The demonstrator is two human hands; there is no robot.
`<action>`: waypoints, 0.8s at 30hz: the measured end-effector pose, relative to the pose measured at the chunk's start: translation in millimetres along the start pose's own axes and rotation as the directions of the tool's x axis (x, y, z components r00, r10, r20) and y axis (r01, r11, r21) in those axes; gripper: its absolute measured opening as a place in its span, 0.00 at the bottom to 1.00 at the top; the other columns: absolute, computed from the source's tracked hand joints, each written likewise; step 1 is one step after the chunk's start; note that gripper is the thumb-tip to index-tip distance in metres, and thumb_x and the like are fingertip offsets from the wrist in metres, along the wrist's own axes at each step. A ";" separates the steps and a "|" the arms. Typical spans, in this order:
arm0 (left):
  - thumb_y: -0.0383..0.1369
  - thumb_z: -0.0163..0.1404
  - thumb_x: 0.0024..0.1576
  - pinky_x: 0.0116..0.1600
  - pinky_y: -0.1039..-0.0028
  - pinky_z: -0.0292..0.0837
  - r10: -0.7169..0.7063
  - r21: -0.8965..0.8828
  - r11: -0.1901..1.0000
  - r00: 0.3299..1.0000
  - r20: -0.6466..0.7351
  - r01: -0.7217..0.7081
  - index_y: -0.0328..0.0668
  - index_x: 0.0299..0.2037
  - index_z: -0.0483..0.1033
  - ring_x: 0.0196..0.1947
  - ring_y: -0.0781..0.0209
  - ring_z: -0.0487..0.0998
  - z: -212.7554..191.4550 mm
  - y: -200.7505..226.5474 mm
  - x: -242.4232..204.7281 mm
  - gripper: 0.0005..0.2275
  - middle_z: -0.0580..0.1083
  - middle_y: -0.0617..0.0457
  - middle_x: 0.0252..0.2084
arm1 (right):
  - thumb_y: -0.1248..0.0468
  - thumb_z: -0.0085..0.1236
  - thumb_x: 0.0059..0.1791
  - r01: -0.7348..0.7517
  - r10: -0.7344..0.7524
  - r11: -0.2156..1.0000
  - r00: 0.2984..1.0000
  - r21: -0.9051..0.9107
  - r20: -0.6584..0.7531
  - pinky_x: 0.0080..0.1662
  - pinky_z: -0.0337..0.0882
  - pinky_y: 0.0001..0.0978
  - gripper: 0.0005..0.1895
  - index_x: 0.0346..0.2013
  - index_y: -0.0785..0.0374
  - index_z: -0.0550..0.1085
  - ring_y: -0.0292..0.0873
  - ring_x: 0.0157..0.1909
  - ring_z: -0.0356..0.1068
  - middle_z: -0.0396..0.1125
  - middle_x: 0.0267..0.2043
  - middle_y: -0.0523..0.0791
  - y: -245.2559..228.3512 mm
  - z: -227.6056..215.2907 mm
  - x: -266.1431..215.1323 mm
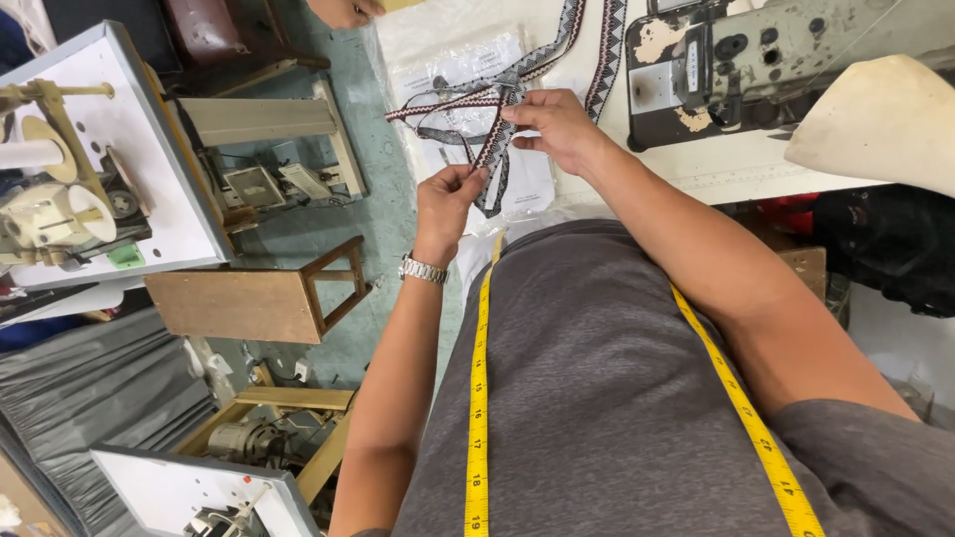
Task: Measuring and inspecting decorative fabric trims against a tape measure on a sewing factory workbench.
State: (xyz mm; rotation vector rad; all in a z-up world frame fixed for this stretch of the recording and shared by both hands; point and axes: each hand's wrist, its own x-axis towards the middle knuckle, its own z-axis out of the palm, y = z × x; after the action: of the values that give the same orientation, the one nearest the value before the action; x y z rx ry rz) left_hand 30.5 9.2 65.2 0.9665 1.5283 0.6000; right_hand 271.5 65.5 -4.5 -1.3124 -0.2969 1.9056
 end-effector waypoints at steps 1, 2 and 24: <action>0.32 0.71 0.72 0.42 0.74 0.71 -0.001 0.054 0.999 1.000 0.005 0.000 0.45 0.41 0.91 0.33 0.73 0.70 -0.5 1.9 -4.1 0.07 0.77 0.66 0.31 | 0.63 0.82 0.60 -0.007 0.007 1.000 1.000 -0.028 -0.011 0.52 0.93 0.38 0.17 0.33 0.56 0.78 0.42 0.54 0.78 0.78 0.51 0.45 -0.2 -0.3 -0.2; 0.32 0.71 0.72 0.42 0.74 0.71 0.000 0.064 0.998 1.000 0.006 -0.001 0.45 0.41 0.91 0.33 0.73 0.70 -0.7 -0.3 -9.6 0.07 0.77 0.66 0.31 | 0.63 0.82 0.60 -0.005 0.005 1.000 1.000 -0.018 -0.010 0.52 0.93 0.38 0.17 0.33 0.56 0.78 0.42 0.54 0.78 0.78 0.51 0.45 1.2 2.3 0.1; 0.31 0.74 0.69 0.41 0.73 0.70 -0.061 0.113 0.992 0.998 0.023 0.058 0.45 0.39 0.88 0.33 0.71 0.69 14.9 -142.2 23.5 0.09 0.75 0.65 0.31 | 0.61 0.78 0.61 -0.136 0.125 0.921 0.991 -0.365 -0.055 0.54 0.91 0.30 0.11 0.55 0.62 0.86 0.42 0.63 0.84 0.84 0.65 0.46 32.0 -9.3 12.2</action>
State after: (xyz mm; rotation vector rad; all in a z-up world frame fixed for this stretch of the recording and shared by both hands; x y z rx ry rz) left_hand 10.7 -48.0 -66.5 1.0067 1.5754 0.4614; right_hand 262.7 50.8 -35.6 -1.6412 -0.5875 2.0033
